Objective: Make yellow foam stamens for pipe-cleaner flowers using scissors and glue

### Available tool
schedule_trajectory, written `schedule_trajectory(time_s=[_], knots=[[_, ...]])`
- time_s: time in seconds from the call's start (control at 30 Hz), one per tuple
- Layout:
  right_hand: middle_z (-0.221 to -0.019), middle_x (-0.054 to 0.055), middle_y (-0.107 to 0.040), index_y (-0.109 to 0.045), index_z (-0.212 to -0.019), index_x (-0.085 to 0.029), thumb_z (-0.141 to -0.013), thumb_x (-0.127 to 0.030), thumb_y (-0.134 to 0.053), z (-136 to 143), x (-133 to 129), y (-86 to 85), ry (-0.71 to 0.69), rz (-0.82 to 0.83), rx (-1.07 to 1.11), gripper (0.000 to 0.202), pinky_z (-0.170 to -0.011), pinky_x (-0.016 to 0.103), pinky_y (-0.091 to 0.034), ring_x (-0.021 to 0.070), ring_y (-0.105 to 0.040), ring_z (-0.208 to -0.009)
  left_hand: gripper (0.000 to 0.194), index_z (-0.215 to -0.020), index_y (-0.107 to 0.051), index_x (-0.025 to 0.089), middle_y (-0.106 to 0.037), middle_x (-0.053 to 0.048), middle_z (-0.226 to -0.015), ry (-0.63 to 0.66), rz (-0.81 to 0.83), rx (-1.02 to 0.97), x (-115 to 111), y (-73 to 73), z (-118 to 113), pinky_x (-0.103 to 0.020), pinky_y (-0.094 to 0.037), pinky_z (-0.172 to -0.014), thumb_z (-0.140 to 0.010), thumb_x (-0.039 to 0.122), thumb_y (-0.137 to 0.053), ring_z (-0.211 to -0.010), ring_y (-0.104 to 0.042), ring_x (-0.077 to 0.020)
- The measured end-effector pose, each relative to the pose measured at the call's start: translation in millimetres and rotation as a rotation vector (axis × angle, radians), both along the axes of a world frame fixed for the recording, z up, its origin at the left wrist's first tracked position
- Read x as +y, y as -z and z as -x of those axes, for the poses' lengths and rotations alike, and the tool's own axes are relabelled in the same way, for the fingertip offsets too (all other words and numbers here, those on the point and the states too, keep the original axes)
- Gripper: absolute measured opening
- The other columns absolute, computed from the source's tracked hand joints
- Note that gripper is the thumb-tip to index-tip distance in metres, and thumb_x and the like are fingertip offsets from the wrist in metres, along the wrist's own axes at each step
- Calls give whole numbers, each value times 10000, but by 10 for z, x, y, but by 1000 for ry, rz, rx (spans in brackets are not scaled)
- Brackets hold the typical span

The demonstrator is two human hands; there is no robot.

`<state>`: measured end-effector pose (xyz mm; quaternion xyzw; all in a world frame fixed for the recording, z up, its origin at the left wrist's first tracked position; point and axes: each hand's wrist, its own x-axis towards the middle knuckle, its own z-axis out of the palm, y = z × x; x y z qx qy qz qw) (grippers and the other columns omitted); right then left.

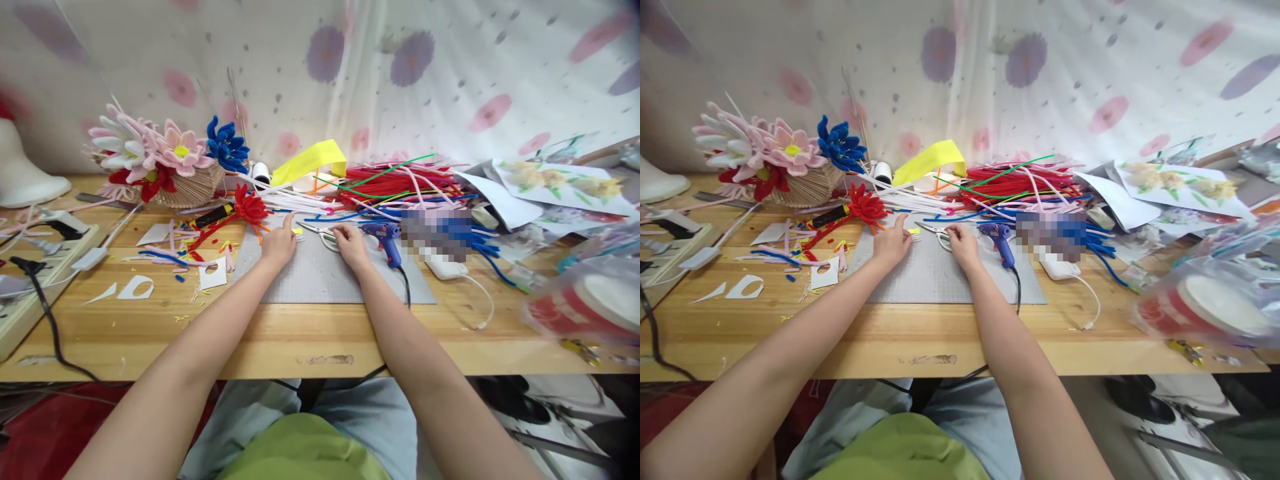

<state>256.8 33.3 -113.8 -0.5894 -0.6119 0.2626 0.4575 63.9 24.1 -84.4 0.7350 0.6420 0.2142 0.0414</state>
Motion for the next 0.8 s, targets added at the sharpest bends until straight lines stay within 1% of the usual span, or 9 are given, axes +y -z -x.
schedule_trajectory(time_s=[0.1, 0.17, 0.27, 0.4, 0.5, 0.57, 0.6, 0.7, 0.8], knots=[[-714, 13, -603, -595, -818, -225, -812, -290, -453, 3, 15, 3, 7, 6, -25, 156, -673, 290, -411, 161, -534, -679, 632, -1417, -314, 143, -693, -104, -1058, 100, -40, 48, 31, 52, 46, -378, -371, -1015, -803, 144, -463, -1097, -583, -225], [-712, 11, -604, -595, -817, -231, -813, -299, -456, 2, 19, -6, 0, 9, -46, 154, -671, 294, -409, 166, -531, -680, 670, -1414, -328, 128, -697, -99, -1055, 172, -63, 5, 40, 76, 94, -384, -319, -1070, -761, 99, -477, -1139, -557, -225], [-750, 18, -624, -599, -811, -239, -804, -301, -481, 8, 2, -17, -2, 6, -63, 134, -678, 303, -406, 176, -539, -708, 694, -1403, -356, 136, -708, -88, -1022, 257, -71, -107, 65, 109, 135, -392, -291, -1093, -725, 53, -482, -1129, -565, -223], [-766, 26, -637, -603, -808, -242, -805, -290, -487, 17, -35, -29, -3, 0, -58, 126, -670, 302, -404, 185, -549, -727, 698, -1392, -374, 186, -717, -59, -971, 244, -78, -222, 79, 114, 129, -400, -292, -1089, -720, 35, -490, -1102, -575, -210], [-777, 32, -644, -600, -801, -242, -810, -289, -482, 12, -48, -36, -4, -14, -45, 127, -679, 307, -409, 191, -558, -741, 644, -1369, -396, 186, -712, -58, -945, 202, -103, -239, 23, 26, 203, -392, -338, -1045, -744, 99, -522, -1097, -568, -220], [-801, 40, -651, -596, -800, -239, -810, -279, -482, 6, -49, -39, -1, -24, -37, 121, -695, 317, -413, 197, -564, -755, 567, -1336, -436, 176, -705, -66, -926, 183, -123, -218, -45, -81, 368, -380, -369, -1004, -775, 166, -519, -1053, -584, -228], [-813, 45, -654, -595, -802, -236, -810, -273, -483, 4, -48, -41, 1, -27, -35, 118, -704, 322, -414, 199, -567, -762, 551, -1326, -445, 176, -702, -66, -925, 190, -122, -203, -86, -143, 494, -377, -378, -990, -780, 185, -519, -1035, -591, -231], [-828, 52, -657, -598, -807, -228, -812, -261, -490, 6, -45, -43, -1, -20, -44, 112, -716, 327, -412, 200, -570, -763, 563, -1309, -454, 184, -697, -49, -904, 246, -86, -137, -236, -324, 1012, -364, -382, -978, -758, 233, -557, -1023, -592, -229], [-817, 53, -657, -604, -805, -230, -816, -257, -498, 19, -49, -42, 9, -3, -64, 110, -708, 326, -408, 201, -568, -753, 509, -1243, -510, 222, -697, -41, -927, 296, 13, -2, -420, -436, 1564, -377, -383, -974, -744, 298, -572, -1059, -572, -242]])
